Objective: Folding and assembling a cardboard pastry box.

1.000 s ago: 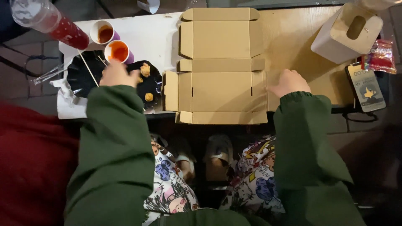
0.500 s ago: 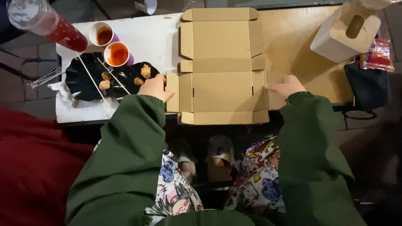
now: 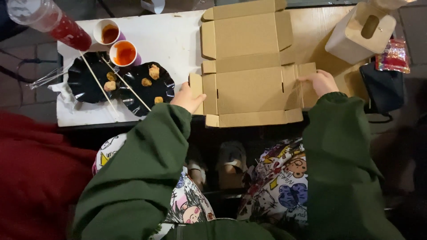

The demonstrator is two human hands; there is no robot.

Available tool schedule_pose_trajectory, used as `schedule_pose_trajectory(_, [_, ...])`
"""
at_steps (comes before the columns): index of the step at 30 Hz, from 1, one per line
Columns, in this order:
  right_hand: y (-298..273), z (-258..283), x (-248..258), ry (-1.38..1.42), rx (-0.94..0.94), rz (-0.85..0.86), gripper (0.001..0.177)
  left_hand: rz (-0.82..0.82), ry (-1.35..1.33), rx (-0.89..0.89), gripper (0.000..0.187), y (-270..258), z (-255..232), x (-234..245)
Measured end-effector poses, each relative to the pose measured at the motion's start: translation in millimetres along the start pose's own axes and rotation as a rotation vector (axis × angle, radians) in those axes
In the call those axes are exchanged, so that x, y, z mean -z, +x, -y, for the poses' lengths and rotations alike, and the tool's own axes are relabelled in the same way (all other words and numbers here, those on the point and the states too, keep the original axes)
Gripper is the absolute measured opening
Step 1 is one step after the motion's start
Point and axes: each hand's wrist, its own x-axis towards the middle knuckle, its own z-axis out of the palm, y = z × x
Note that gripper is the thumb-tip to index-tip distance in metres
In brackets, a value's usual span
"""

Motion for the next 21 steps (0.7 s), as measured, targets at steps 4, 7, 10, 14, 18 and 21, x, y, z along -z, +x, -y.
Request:
schedule_pose_trajectory(4, [-65.6,47.9,-8.1,0.161,0.025,-0.088,0.055,-0.064,-0.184,0.015,0.049,-20.8,-10.9,5.4])
schedule_pose_trajectory(7, [-72.2,52.0,-12.8,0.249,0.037,-0.102,0.047,-0.125,-0.438,-0.018,0.043,-15.4,-10.8,4.3])
schedule_pose_trajectory(10, [-84.7,67.6,-19.2,0.290,0.086,-0.078,0.052,-0.182,-0.681,-0.026,0.055,-12.0,-18.6,17.6])
schedule_pose_trajectory(14, [-85.5,66.5,-26.3,0.291,0.189,-0.037,0.055,-0.245,-0.919,0.036,0.064,-14.1,-9.2,36.7])
schedule_pose_trajectory(18, [-79.5,76.3,-35.6,0.478,0.118,0.066,0.047,-0.216,-1.139,0.093,0.075,-39.8,-39.3,55.0])
schedule_pose_trajectory(21, [-81.9,80.0,-35.7,0.726,-0.064,0.252,0.046,-0.145,-1.188,0.073,0.087,-52.0,-50.8,64.3])
